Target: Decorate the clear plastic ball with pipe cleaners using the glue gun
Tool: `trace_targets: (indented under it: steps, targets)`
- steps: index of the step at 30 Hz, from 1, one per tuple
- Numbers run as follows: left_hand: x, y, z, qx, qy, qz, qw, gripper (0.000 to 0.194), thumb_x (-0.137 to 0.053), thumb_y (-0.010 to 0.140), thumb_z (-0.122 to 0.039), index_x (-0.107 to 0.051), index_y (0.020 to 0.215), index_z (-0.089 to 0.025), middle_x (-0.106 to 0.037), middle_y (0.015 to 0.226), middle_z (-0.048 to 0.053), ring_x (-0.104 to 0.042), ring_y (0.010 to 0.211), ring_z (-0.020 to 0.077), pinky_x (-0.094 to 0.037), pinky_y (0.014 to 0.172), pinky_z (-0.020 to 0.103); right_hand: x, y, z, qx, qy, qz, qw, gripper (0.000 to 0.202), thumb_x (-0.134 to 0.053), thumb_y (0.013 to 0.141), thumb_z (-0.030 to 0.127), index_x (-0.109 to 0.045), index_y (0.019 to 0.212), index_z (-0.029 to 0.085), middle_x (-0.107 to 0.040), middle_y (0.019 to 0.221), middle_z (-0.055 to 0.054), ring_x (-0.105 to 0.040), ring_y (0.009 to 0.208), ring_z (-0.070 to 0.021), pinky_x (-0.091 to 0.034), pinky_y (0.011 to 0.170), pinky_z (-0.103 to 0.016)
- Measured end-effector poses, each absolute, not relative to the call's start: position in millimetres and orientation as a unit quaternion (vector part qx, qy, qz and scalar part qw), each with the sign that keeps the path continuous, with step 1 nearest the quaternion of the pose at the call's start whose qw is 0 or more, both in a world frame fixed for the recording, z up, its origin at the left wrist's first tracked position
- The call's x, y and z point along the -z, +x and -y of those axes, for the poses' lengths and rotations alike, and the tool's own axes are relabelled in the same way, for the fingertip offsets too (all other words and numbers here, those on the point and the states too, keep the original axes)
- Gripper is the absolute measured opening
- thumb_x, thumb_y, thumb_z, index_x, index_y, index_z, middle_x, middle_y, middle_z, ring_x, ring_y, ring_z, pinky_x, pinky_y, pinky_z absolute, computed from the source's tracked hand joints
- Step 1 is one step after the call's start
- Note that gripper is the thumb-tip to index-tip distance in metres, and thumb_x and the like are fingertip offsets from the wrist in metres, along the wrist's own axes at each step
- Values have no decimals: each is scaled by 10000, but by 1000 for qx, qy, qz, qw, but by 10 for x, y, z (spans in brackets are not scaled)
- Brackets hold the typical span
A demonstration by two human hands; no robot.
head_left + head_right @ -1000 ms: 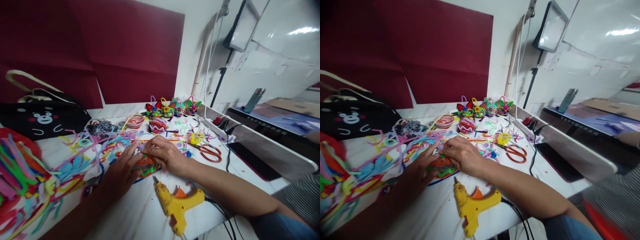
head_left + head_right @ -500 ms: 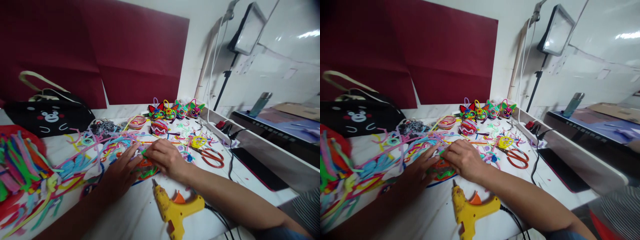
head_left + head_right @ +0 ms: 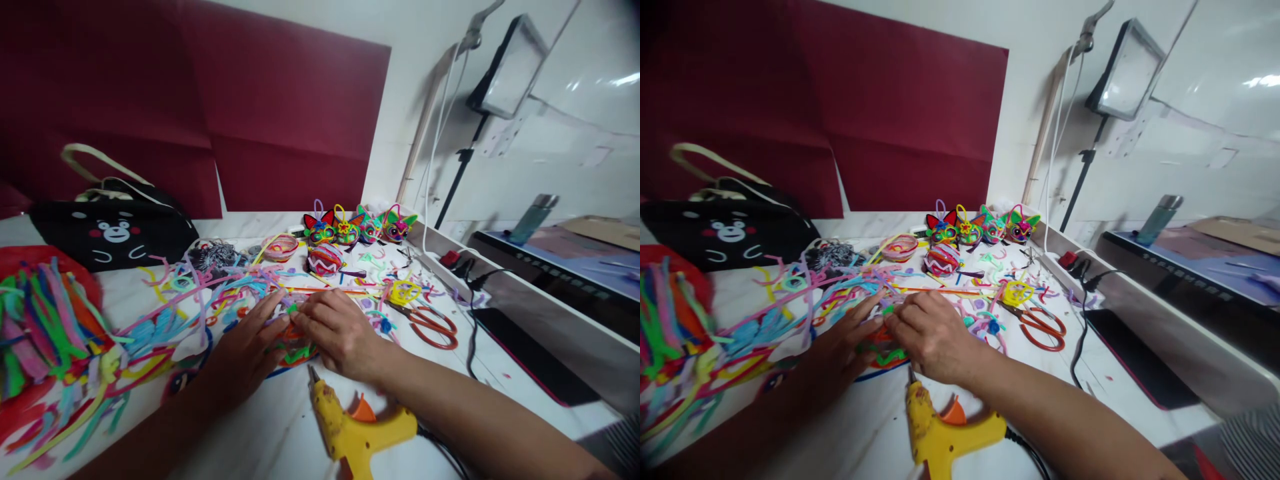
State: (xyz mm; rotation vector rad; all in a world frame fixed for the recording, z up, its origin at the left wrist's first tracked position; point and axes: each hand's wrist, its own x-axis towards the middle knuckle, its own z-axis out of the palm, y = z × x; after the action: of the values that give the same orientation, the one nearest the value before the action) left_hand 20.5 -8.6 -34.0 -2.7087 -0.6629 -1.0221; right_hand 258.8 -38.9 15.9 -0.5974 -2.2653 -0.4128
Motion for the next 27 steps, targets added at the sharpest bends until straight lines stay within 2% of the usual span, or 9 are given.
trace_targets:
  steps: [5, 19, 27]
  targets:
    - [332, 215, 85, 349, -906, 218, 99, 426, -436, 1000, -185, -353, 1414, -237, -295, 1615, 144, -332, 1475, 274, -426, 1140, 458, -149, 2588, 396, 155, -234, 886, 370, 281, -445, 962, 155, -611, 1181, 103, -691, 981, -145, -572, 1006, -273, -473, 801, -416]
    - [357, 221, 76, 351, -905, 219, 96, 420, -428, 1009, -206, -346, 1421, -219, -275, 1617, 171, -295, 1491, 279, -413, 1140, 473, -170, 2575, 403, 167, -229, 883, 375, 294, -418, 970, 159, -635, 1153, 84, -705, 979, -145, -567, 991, -271, -483, 783, -414]
    - [354, 213, 88, 347, -907, 232, 49, 450, -430, 1013, -273, -321, 1448, -232, -269, 1626, 142, -312, 1481, 303, -403, 1153, 493, -162, 2571, 413, 171, -227, 883, 374, 291, -418, 972, 148, -639, 1141, 65, -702, 962, -148, -569, 985, -276, -472, 774, -414]
